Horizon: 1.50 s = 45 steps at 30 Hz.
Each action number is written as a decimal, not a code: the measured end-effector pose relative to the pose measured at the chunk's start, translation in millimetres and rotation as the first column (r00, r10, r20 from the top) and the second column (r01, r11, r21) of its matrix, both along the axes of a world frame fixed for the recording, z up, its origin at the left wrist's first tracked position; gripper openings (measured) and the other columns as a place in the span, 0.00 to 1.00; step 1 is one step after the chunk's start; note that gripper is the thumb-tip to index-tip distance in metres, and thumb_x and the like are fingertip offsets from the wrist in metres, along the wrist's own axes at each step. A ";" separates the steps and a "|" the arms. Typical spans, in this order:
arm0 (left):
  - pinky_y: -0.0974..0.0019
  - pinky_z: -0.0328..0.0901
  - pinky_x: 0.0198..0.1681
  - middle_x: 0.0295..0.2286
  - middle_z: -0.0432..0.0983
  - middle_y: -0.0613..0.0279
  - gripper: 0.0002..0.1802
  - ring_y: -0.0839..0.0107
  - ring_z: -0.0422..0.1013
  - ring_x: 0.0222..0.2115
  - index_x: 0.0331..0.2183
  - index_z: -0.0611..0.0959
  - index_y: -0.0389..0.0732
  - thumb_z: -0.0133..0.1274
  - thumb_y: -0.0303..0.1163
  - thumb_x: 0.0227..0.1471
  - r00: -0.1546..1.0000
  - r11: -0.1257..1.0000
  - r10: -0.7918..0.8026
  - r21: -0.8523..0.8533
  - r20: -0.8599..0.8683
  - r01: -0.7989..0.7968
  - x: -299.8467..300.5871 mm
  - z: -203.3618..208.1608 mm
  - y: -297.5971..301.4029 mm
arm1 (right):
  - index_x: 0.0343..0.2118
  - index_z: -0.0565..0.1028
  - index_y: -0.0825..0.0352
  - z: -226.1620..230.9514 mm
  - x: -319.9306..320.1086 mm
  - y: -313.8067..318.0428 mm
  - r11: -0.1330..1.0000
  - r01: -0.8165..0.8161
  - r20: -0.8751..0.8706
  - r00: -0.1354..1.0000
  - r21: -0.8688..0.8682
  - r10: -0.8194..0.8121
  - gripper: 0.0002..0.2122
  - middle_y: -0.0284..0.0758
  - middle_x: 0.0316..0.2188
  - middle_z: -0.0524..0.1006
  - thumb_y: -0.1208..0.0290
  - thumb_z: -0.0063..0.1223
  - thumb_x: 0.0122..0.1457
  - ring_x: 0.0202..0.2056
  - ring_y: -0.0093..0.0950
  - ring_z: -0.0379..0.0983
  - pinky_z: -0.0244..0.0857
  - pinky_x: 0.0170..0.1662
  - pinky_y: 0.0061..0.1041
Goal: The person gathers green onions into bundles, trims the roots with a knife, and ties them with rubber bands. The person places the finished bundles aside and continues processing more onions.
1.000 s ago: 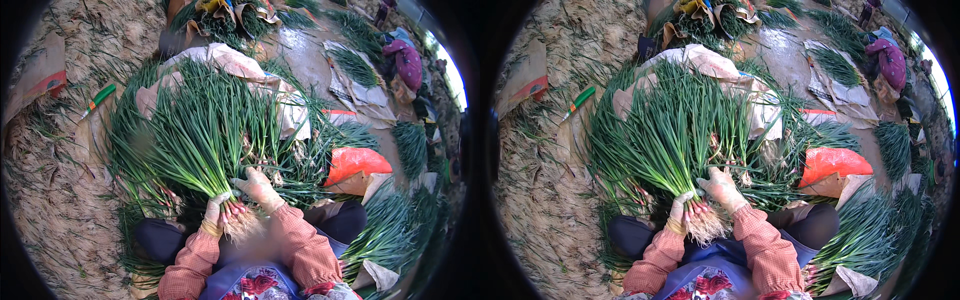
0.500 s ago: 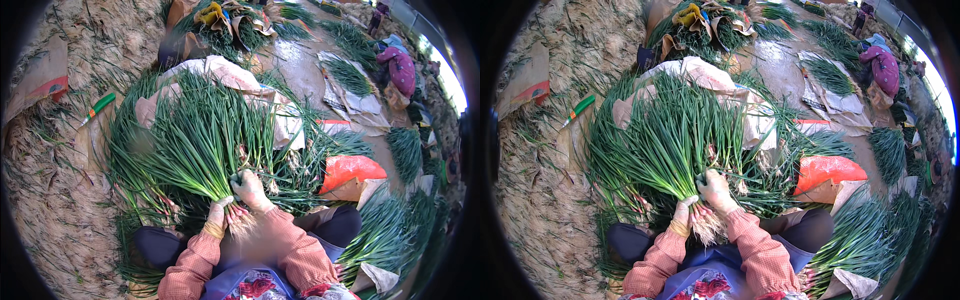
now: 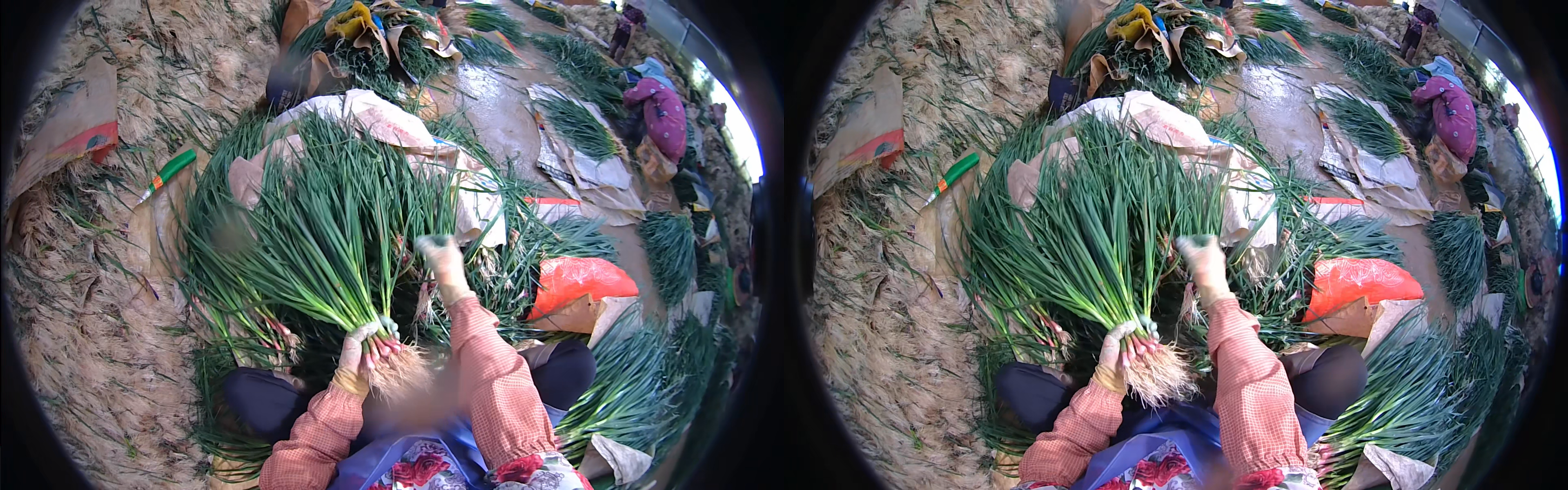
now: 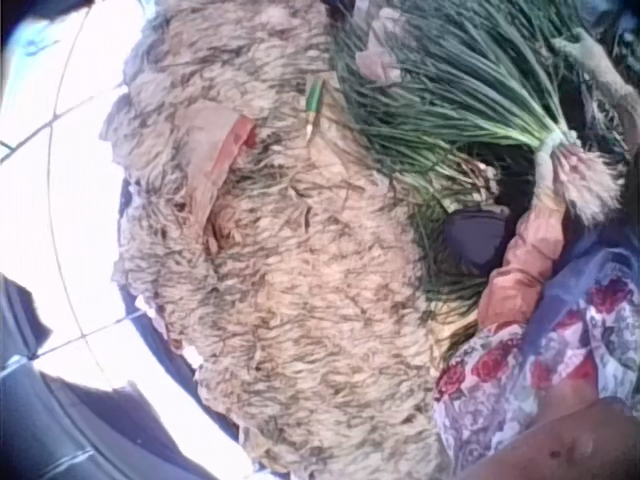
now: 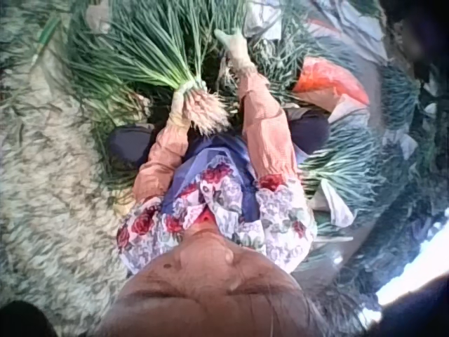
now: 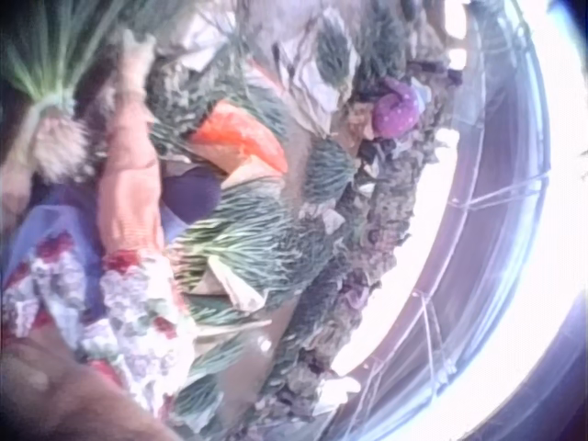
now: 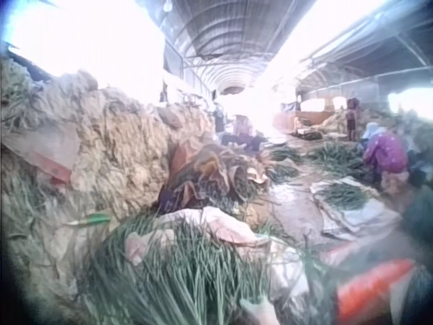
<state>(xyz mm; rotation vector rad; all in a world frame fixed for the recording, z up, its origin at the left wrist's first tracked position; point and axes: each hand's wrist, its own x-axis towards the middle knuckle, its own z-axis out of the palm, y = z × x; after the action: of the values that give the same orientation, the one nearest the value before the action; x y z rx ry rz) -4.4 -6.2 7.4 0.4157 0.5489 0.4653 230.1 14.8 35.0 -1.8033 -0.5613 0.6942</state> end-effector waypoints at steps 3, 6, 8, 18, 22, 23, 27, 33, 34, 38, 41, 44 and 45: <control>0.58 0.69 0.40 0.41 0.73 0.47 0.37 0.60 0.72 0.33 0.56 0.58 0.27 0.45 0.39 0.50 0.993 0.998 -0.030 -0.055 0.118 0.037 10.6 5.0 -2.3 | 0.42 0.70 0.71 -14.5 -6.9 11.1 0.738 -0.185 0.291 0.836 -0.649 0.466 0.29 0.45 0.37 0.77 0.49 0.58 0.48 0.40 0.35 0.75 0.66 0.45 0.29; 0.56 0.70 0.41 0.39 0.73 0.48 0.31 0.57 0.73 0.36 0.53 0.64 0.28 0.47 0.35 0.49 0.972 0.992 -0.096 -0.055 0.216 0.110 -2.7 16.9 7.1 | 0.38 0.74 0.69 -27.6 10.3 21.0 0.807 -0.160 0.235 0.909 -0.568 0.345 0.19 0.43 0.33 0.78 0.58 0.56 0.49 0.35 0.31 0.76 0.68 0.40 0.27; 0.56 0.70 0.40 0.33 0.74 0.51 0.23 0.58 0.73 0.35 0.44 0.71 0.31 0.49 0.36 0.48 0.980 1.000 0.022 0.017 0.197 -0.026 -2.2 38.8 5.5 | 0.37 0.75 0.66 -48.3 51.5 9.2 0.954 -0.127 0.067 0.986 -0.273 0.151 0.12 0.38 0.30 0.78 0.68 0.54 0.51 0.29 0.22 0.74 0.68 0.33 0.22; 0.53 0.68 0.42 0.36 0.74 0.47 0.28 0.53 0.71 0.38 0.49 0.69 0.30 0.47 0.38 0.50 0.969 0.999 -0.053 0.013 0.242 0.051 -2.7 -0.8 27.0 | 0.45 0.71 0.68 66.9 55.1 -31.4 0.949 -0.170 0.245 0.940 -0.266 0.237 0.22 0.41 0.31 0.76 0.53 0.49 0.57 0.33 0.34 0.73 0.66 0.42 0.36; 0.52 0.66 0.46 0.41 0.73 0.45 0.28 0.54 0.69 0.43 0.48 0.70 0.29 0.49 0.38 0.49 0.989 0.998 -0.060 0.044 0.132 0.055 17.6 28.8 17.3 | 0.40 0.73 0.71 -2.6 38.1 0.6 0.722 -0.211 0.287 0.816 -0.659 0.501 0.28 0.48 0.35 0.77 0.45 0.50 0.53 0.40 0.41 0.74 0.65 0.45 0.33; 0.53 0.65 0.49 0.43 0.71 0.44 0.29 0.56 0.69 0.44 0.47 0.71 0.27 0.49 0.39 0.48 0.999 0.999 0.004 0.040 0.053 -0.006 22.9 34.2 12.6 | 0.41 0.73 0.72 -8.3 38.4 1.8 0.751 -0.268 0.265 0.821 -0.603 0.506 0.28 0.49 0.35 0.77 0.45 0.51 0.52 0.39 0.41 0.74 0.66 0.44 0.34; 0.80 0.63 0.14 0.28 0.76 0.38 0.28 0.69 0.71 0.17 0.35 0.75 0.23 0.48 0.44 0.49 0.991 0.995 -0.102 0.004 -0.091 0.103 20.4 36.7 19.6 | 0.40 0.71 0.73 31.0 2.7 -20.8 0.857 -0.514 -0.408 0.778 0.022 0.478 0.17 0.33 0.23 0.76 0.63 0.57 0.55 0.24 0.22 0.72 0.67 0.27 0.20; 0.79 0.63 0.15 0.29 0.76 0.38 0.26 0.67 0.72 0.18 0.33 0.75 0.23 0.47 0.44 0.49 0.987 0.993 -0.071 0.087 -0.146 0.084 29.8 29.9 14.6 | 0.32 0.74 0.65 44.1 -29.0 -46.6 0.685 -0.683 0.161 0.668 -0.254 0.726 0.08 0.35 0.22 0.75 0.66 0.53 0.56 0.25 0.29 0.73 0.67 0.30 0.26; 0.75 0.66 0.19 0.28 0.77 0.40 0.25 0.65 0.72 0.19 0.32 0.76 0.24 0.47 0.43 0.49 0.993 0.996 0.008 0.095 -0.119 0.004 35.1 34.5 10.5 | 0.32 0.74 0.65 29.4 -31.2 -47.4 0.707 -0.682 0.291 0.649 -0.188 0.703 0.07 0.35 0.22 0.75 0.66 0.53 0.57 0.26 0.30 0.73 0.67 0.31 0.27; 0.59 0.70 0.32 0.25 0.75 0.47 0.22 0.59 0.73 0.23 0.33 0.75 0.27 0.48 0.41 0.48 0.992 0.997 0.044 0.060 -0.120 -0.037 31.3 31.8 13.0 | 0.29 0.72 0.67 -6.3 -25.6 -34.2 0.761 -0.560 0.649 0.452 -0.328 0.612 0.07 0.42 0.26 0.75 0.68 0.52 0.57 0.28 0.34 0.72 0.66 0.34 0.29; 0.58 0.71 0.34 0.28 0.75 0.47 0.17 0.57 0.74 0.24 0.31 0.75 0.29 0.50 0.36 0.46 0.998 0.999 0.050 -0.011 -0.033 -0.050 21.0 41.7 4.3 | 0.31 0.72 0.67 -16.9 -2.6 -37.1 0.983 -0.003 -0.197 0.980 0.181 0.040 0.08 0.33 0.23 0.74 0.67 0.53 0.57 0.25 0.21 0.69 0.64 0.28 0.21; 0.58 0.71 0.32 0.29 0.75 0.44 0.21 0.54 0.74 0.26 0.36 0.74 0.26 0.49 0.37 0.48 0.993 0.998 -0.010 0.056 -0.119 0.017 18.7 26.4 5.6 | 0.41 0.71 0.69 17.5 -25.0 -22.1 0.957 -0.260 -0.150 0.959 -0.127 0.240 0.20 0.37 0.33 0.76 0.56 0.55 0.55 0.31 0.27 0.73 0.66 0.36 0.25; 0.60 0.71 0.32 0.29 0.75 0.43 0.20 0.54 0.75 0.26 0.35 0.74 0.26 0.48 0.37 0.49 0.994 0.998 -0.050 0.032 -0.096 0.054 19.6 19.7 4.6 | 0.42 0.71 0.70 17.6 -33.7 -18.9 0.930 -0.329 -0.017 0.944 -0.161 0.331 0.21 0.40 0.34 0.77 0.55 0.55 0.54 0.34 0.33 0.74 0.67 0.39 0.30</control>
<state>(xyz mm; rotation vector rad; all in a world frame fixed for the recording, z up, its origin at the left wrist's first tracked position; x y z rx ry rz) 15.2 -1.5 27.1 0.4864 0.6212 0.4071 196.4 -4.2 52.5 -1.8828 -0.8485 0.9836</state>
